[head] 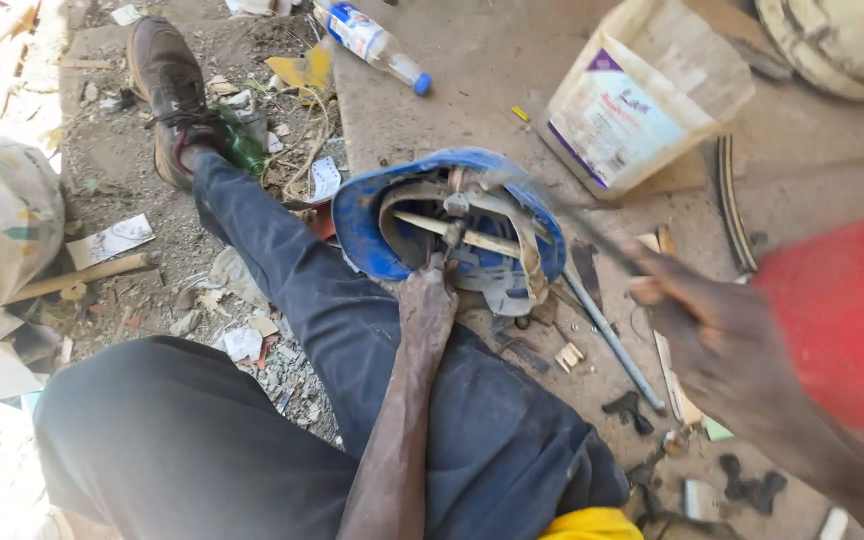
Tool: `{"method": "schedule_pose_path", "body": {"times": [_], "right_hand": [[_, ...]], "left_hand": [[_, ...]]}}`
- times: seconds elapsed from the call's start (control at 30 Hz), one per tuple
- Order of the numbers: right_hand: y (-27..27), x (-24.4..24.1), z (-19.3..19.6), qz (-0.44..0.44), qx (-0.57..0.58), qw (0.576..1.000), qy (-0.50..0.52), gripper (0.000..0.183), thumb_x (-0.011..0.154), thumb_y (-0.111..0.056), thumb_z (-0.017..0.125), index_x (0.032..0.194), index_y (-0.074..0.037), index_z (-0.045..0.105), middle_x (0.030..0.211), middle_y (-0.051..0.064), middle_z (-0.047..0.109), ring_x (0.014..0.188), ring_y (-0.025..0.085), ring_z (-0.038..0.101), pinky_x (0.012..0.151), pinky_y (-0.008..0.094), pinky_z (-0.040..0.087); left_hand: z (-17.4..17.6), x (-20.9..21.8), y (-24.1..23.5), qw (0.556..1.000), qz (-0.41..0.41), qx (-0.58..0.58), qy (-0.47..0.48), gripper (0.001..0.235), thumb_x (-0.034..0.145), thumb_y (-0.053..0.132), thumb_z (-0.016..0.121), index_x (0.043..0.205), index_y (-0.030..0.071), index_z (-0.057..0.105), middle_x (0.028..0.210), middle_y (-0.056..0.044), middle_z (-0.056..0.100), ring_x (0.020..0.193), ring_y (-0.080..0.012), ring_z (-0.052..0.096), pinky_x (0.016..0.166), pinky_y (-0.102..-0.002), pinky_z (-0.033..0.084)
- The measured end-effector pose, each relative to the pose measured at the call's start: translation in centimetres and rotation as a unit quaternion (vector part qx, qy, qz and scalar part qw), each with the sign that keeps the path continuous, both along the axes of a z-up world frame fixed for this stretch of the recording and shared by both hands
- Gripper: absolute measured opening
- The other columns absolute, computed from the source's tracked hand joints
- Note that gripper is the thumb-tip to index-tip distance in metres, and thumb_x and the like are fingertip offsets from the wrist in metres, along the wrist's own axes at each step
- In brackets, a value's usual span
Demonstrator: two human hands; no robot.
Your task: Repairing the internal suspension and straps of a blue hard hat while sitting on the ground.
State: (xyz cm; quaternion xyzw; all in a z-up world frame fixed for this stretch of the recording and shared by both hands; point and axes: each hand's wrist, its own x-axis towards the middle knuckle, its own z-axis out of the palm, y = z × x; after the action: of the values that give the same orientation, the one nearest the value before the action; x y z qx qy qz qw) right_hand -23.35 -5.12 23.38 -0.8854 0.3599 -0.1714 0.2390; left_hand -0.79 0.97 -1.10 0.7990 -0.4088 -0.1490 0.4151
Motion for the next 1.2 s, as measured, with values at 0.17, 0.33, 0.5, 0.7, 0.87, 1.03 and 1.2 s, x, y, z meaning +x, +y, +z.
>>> {"method": "schedule_pose_path", "body": {"times": [0.17, 0.33, 0.5, 0.7, 0.87, 1.03, 1.2], "right_hand": [[-0.4, -0.5, -2.5, 0.032, -0.183, 0.982, -0.043, 0.049, 0.102, -0.002, 0.062, 0.15, 0.004, 0.056, 0.081, 0.012, 0.071, 0.046, 0.016, 0.051, 0.041, 0.032, 0.038], [1.2, 2.6, -2.4, -0.097, 0.212, 0.969, -0.086, 0.046, 0.101, -0.038, 0.05, 0.132, -0.009, 0.067, 0.059, -0.004, 0.038, 0.048, 0.009, 0.031, 0.042, 0.027, 0.021], [1.3, 5.5, -9.4, -0.058, 0.153, 0.966, -0.201, 0.033, 0.105, -0.031, 0.052, 0.101, -0.007, 0.074, 0.04, 0.007, 0.049, 0.035, 0.015, 0.05, 0.038, 0.027, 0.039], [3.2, 8.0, -6.7, -0.062, 0.117, 0.979, -0.158, 0.032, 0.104, -0.034, 0.053, 0.095, -0.009, 0.072, 0.045, 0.009, 0.056, 0.04, 0.017, 0.061, 0.036, 0.028, 0.043], [2.6, 7.6, -9.5, -0.056, 0.184, 0.97, -0.148, 0.036, 0.106, -0.034, 0.051, 0.083, -0.011, 0.066, 0.05, 0.011, 0.057, 0.046, 0.022, 0.057, 0.046, 0.032, 0.047], [3.2, 7.8, -11.0, -0.066, 0.099, 0.972, -0.204, 0.034, 0.105, -0.036, 0.051, 0.092, -0.011, 0.069, 0.051, 0.005, 0.051, 0.045, 0.011, 0.049, 0.048, 0.027, 0.042], [3.7, 8.4, -6.0, -0.052, 0.059, 0.976, -0.201, 0.039, 0.106, -0.03, 0.054, 0.077, -0.006, 0.064, 0.049, 0.015, 0.055, 0.04, 0.022, 0.051, 0.045, 0.028, 0.043]], "left_hand": [[-0.4, 0.2, -0.1, 1.0, -0.009, -0.02, 0.009, 0.01, 0.088, 0.004, 0.062, 0.096, 0.002, 0.068, 0.086, -0.019, 0.077, 0.069, -0.0403, 0.071, 0.064, -0.049, 0.053], [-0.4, 0.1, 0.1, 0.999, -0.007, 0.006, 0.039, 0.019, 0.089, 0.006, 0.06, 0.104, 0.002, 0.071, 0.081, -0.021, 0.075, 0.065, -0.0409, 0.069, 0.062, -0.049, 0.052], [-0.6, 0.7, -0.5, 0.997, -0.023, 0.034, 0.061, 0.019, 0.098, 0.012, 0.054, 0.107, 0.007, 0.071, 0.088, -0.024, 0.076, 0.084, -0.0505, 0.072, 0.068, -0.057, 0.06], [4.0, 0.8, 0.5, 0.996, -0.031, 0.054, 0.07, 0.021, 0.094, 0.008, 0.056, 0.108, 0.006, 0.071, 0.09, -0.023, 0.077, 0.088, -0.0485, 0.073, 0.074, -0.058, 0.06], [2.1, 0.2, 0.2, 0.997, -0.036, 0.058, 0.047, 0.025, 0.09, 0.007, 0.056, 0.11, 0.01, 0.072, 0.093, -0.018, 0.079, 0.091, -0.0423, 0.074, 0.078, -0.053, 0.06], [3.9, 0.1, 0.2, 0.996, -0.003, 0.084, 0.008, 0.022, 0.092, 0.013, 0.06, 0.108, 0.01, 0.074, 0.086, -0.025, 0.075, 0.088, -0.0451, 0.074, 0.076, -0.054, 0.061], [1.0, 0.0, -0.4, 0.997, 0.0, 0.079, -0.004, 0.024, 0.09, 0.012, 0.062, 0.11, 0.012, 0.075, 0.083, -0.023, 0.075, 0.084, -0.0454, 0.074, 0.076, -0.054, 0.06]]}}
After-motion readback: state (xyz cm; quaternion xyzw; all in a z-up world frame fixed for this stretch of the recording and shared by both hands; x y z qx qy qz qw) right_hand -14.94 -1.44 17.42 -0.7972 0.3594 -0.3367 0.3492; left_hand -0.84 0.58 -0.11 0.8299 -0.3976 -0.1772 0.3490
